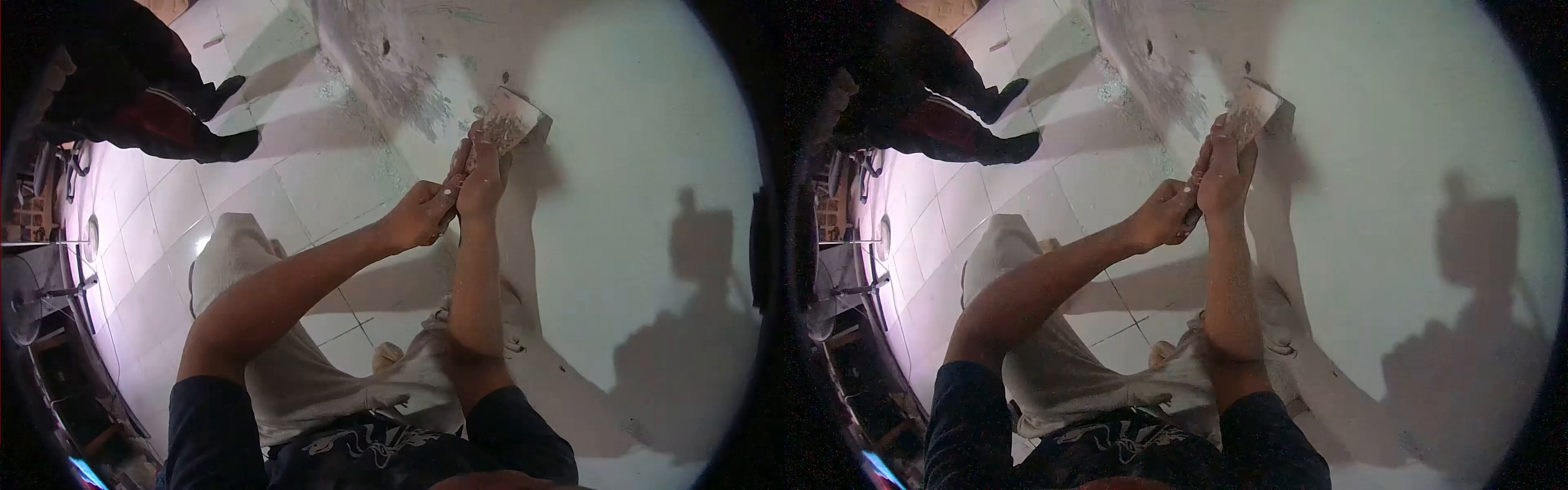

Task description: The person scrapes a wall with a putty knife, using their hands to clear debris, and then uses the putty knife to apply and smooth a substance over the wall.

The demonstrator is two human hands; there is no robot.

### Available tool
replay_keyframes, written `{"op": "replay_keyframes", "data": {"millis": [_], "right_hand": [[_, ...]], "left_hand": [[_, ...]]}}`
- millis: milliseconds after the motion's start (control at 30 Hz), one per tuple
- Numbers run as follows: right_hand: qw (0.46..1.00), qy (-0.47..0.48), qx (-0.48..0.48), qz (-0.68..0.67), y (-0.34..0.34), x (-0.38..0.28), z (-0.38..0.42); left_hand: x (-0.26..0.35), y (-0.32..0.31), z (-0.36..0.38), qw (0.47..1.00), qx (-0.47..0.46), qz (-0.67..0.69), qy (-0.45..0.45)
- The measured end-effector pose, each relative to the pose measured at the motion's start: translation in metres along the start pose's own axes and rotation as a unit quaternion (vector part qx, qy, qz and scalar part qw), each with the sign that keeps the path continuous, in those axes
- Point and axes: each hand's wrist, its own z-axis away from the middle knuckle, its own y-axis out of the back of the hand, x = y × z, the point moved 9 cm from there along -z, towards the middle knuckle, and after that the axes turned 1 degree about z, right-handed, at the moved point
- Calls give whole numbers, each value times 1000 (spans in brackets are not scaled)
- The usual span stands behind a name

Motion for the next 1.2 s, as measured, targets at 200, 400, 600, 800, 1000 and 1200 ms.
{"op": "replay_keyframes", "data": {"millis": [200, 400, 600, 800, 1000, 1200], "right_hand": [[999, -8, 34, 7, 2, -12, -6], [998, -14, 42, 46, -2, -17, -8], [999, -20, 27, -3, -29, -24, -18], [1000, 6, -24, 3, -11, -9, -9], [996, 10, -84, -4, -8, -6, -5], [989, 23, -145, 21, -18, -5, 31]], "left_hand": [[16, -1, -3, 997, 25, -67, 23], [20, 6, -7, 995, 43, -85, 35], [46, 22, -8, 993, 89, -80, -18], [25, 10, -5, 990, 108, -67, -56], [21, 2, 4, 982, 150, -63, -93], [26, -1, 16, 989, 121, -79, -31]]}}
